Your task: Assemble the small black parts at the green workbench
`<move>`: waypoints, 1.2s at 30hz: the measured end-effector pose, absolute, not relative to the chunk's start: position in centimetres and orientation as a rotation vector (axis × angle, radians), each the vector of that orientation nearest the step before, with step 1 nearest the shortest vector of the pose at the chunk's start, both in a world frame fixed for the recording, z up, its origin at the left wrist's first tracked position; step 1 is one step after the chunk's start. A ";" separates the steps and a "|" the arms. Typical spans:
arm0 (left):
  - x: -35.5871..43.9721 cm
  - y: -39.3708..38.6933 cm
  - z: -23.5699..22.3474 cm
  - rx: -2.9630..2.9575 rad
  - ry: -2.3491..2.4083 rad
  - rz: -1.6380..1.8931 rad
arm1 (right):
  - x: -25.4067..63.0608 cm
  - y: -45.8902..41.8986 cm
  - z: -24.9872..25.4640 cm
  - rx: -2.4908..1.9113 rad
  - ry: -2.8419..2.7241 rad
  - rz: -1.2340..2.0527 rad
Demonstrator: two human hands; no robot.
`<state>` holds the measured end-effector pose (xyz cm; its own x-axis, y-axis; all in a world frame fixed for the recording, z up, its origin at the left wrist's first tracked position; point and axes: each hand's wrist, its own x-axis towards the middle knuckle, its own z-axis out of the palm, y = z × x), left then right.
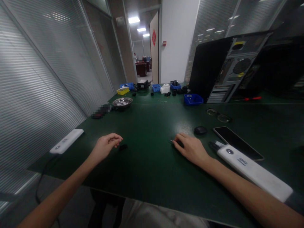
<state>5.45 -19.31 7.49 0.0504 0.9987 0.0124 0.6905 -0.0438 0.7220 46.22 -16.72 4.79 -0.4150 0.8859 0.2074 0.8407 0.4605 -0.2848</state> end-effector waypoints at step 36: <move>7.0 -22.8 3.7 2.602 1.678 0.731 | 46.4 -16.5 4.3 -1.442 -2.384 0.182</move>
